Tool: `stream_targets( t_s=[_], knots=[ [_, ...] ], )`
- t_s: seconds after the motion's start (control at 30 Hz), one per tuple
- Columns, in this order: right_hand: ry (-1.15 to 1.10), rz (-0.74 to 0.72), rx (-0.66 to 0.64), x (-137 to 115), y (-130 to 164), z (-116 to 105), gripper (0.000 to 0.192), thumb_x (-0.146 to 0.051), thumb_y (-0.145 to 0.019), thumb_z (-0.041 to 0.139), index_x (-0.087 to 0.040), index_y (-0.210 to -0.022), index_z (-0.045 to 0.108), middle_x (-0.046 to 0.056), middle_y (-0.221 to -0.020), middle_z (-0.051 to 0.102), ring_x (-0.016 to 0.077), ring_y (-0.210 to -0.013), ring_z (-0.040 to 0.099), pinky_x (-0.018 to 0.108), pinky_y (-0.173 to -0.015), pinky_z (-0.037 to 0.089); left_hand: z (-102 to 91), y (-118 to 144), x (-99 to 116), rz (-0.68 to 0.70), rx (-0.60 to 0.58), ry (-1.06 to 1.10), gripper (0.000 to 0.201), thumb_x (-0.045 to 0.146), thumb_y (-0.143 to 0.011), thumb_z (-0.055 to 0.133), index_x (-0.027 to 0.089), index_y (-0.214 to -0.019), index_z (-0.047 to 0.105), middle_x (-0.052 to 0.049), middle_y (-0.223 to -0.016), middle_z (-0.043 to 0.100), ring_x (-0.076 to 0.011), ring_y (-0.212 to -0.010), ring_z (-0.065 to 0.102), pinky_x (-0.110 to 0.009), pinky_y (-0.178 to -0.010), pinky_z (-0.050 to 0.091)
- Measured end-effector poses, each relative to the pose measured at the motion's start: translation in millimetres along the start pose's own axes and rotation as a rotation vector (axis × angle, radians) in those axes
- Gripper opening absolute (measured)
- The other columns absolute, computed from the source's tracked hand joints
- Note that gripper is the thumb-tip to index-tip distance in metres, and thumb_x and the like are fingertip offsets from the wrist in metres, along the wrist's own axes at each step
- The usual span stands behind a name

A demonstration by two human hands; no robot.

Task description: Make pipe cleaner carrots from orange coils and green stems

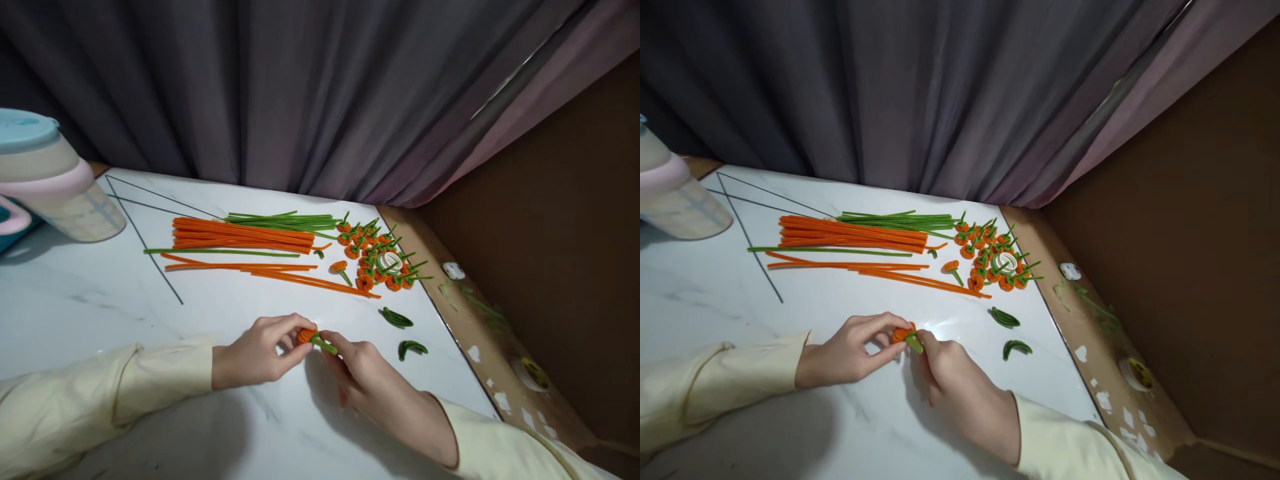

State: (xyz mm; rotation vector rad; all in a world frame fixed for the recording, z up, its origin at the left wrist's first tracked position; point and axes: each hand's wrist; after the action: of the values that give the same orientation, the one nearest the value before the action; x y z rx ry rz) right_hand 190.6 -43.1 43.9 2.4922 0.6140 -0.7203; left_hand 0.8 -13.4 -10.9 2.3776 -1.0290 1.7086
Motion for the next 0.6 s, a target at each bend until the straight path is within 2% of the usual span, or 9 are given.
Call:
stream_targets(
  t_s=[0.07,0.17,0.23,0.3,0.4,0.47,0.53,0.6],
  knots=[
    [0.182,-0.049,0.023,0,2,2,0.035,0.003,-0.079,0.037,-0.01,-0.111,0.044,0.002,-0.065,0.062,0.0124,-0.047,0.056,0.02,-0.042,0.035,1.0,0,0,0.027,0.017,-0.011,0.017,0.014,-0.082,0.054,0.011,-0.098,0.059,-0.005,-0.083,0.067,-0.0064,-0.054,0.06,-0.013,-0.051,0.052],
    [0.591,-0.165,0.031,-2,5,5,0.058,0.011,-0.065,0.039,-0.004,-0.121,0.039,0.013,-0.085,0.065,0.0157,-0.05,0.058,0.023,-0.039,0.029,2.6,1,-1,0.091,0.04,-0.039,0.018,0.013,-0.082,0.053,0.011,-0.1,0.059,-0.005,-0.081,0.067,-0.0068,-0.055,0.061,-0.013,-0.052,0.052],
    [0.733,-0.195,0.017,-4,6,5,0.063,0.013,-0.061,0.037,-0.002,-0.122,0.038,0.016,-0.089,0.065,0.017,-0.049,0.058,0.025,-0.038,0.027,2.9,2,-1,0.135,0.041,-0.062,0.019,0.012,-0.083,0.052,0.01,-0.101,0.058,-0.006,-0.081,0.067,-0.0076,-0.057,0.061,-0.014,-0.054,0.052],
    [0.645,-0.187,0.001,-4,5,5,0.06,0.011,-0.062,0.037,-0.004,-0.12,0.039,0.014,-0.087,0.065,0.0169,-0.051,0.058,0.024,-0.039,0.029,2.6,2,-2,0.171,0.034,-0.082,0.021,0.012,-0.084,0.052,0.01,-0.103,0.058,-0.006,-0.081,0.066,-0.0082,-0.057,0.061,-0.015,-0.054,0.052],
    [0.253,-0.113,-0.044,-1,2,2,0.053,0.008,-0.065,0.037,-0.009,-0.114,0.04,0.002,-0.07,0.063,0.0134,-0.051,0.057,0.02,-0.044,0.036,1.8,3,-3,0.191,0.028,-0.095,0.023,0.012,-0.084,0.052,0.011,-0.106,0.058,-0.006,-0.081,0.066,-0.0085,-0.057,0.06,-0.017,-0.056,0.053],
    [0.098,-0.053,-0.062,-1,1,-1,0.045,0.008,-0.067,0.037,-0.012,-0.107,0.042,-0.003,-0.061,0.058,0.0116,-0.049,0.054,0.019,-0.046,0.037,1.4,2,-3,0.179,0.03,-0.095,0.024,0.013,-0.084,0.051,0.012,-0.107,0.057,-0.005,-0.081,0.066,-0.0085,-0.057,0.06,-0.017,-0.056,0.053],
    [0.148,-0.019,-0.07,-4,2,-5,0.041,0.008,-0.069,0.037,-0.013,-0.103,0.044,-0.002,-0.062,0.058,0.0114,-0.049,0.053,0.019,-0.046,0.034,1.2,2,-3,0.166,0.031,-0.1,0.024,0.014,-0.085,0.05,0.013,-0.108,0.057,-0.005,-0.082,0.066,-0.0085,-0.057,0.061,-0.017,-0.056,0.053],
    [0.329,-0.027,-0.1,-9,4,-9,0.042,0.01,-0.067,0.038,-0.011,-0.103,0.045,0.002,-0.07,0.06,0.0128,-0.05,0.054,0.022,-0.044,0.03,1.4,2,-3,0.17,0.022,-0.107,0.024,0.014,-0.085,0.05,0.014,-0.109,0.056,-0.006,-0.084,0.066,-0.0091,-0.058,0.061,-0.018,-0.056,0.053]
  ],
)
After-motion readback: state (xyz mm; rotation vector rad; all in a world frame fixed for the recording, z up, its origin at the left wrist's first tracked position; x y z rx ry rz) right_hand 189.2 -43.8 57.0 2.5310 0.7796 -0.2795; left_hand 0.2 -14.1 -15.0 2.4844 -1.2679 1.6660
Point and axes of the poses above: each hand's wrist, its own y-axis away from the middle knuckle, its own z-axis out of the palm, x = y × z
